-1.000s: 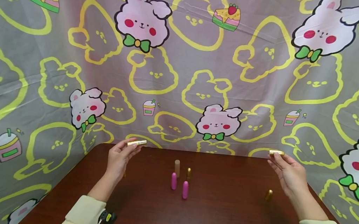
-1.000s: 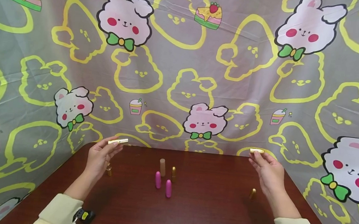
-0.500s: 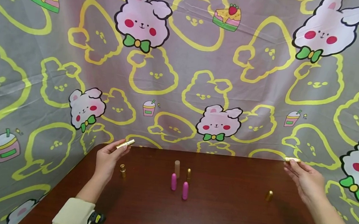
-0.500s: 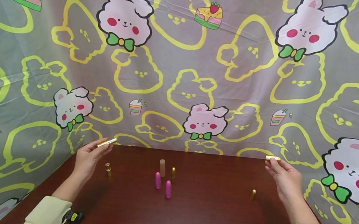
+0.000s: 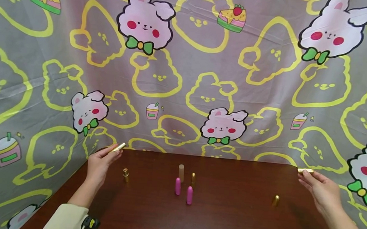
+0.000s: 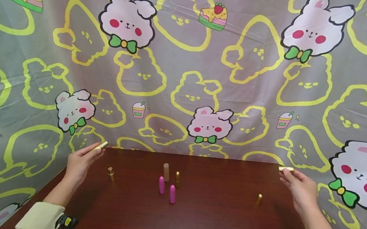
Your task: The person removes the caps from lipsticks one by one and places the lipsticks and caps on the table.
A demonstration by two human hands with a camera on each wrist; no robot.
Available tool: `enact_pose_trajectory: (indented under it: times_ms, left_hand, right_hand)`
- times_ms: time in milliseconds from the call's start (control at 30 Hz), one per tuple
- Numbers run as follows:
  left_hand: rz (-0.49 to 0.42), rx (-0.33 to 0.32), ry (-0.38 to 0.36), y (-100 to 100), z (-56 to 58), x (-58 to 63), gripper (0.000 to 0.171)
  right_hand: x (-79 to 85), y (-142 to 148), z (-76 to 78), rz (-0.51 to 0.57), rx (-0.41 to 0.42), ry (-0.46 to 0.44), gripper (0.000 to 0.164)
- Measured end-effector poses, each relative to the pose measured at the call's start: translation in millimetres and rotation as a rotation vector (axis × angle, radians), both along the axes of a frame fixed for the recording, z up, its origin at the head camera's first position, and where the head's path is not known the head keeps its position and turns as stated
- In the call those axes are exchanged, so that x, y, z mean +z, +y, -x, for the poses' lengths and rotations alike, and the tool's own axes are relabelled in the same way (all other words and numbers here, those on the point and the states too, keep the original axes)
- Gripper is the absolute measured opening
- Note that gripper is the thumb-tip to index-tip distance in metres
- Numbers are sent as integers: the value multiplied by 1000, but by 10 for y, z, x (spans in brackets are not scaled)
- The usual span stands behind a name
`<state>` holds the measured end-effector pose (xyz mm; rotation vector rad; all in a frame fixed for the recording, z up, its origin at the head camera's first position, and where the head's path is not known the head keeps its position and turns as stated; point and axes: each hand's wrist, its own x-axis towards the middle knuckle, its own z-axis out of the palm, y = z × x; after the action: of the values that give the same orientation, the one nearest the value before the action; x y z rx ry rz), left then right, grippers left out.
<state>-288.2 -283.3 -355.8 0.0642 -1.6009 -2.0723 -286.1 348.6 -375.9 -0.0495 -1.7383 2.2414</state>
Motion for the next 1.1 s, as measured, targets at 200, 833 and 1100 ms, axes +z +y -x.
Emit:
enact_pose_trajectory:
  times_ms: [200,833,1100]
  left_hand:
    - [25,51,-46,-107,16,-70,24]
    - [396,224,-310,-444,-17,-270,46]
    - [464,282,-343,-561,-11,-388,43]
  right_hand:
    - [-84,110,24,-96,-15,-70,16]
    - [-286,370,114,-499,-90,-286,63]
    - [-303,431,128,-683,-120,-350,64]
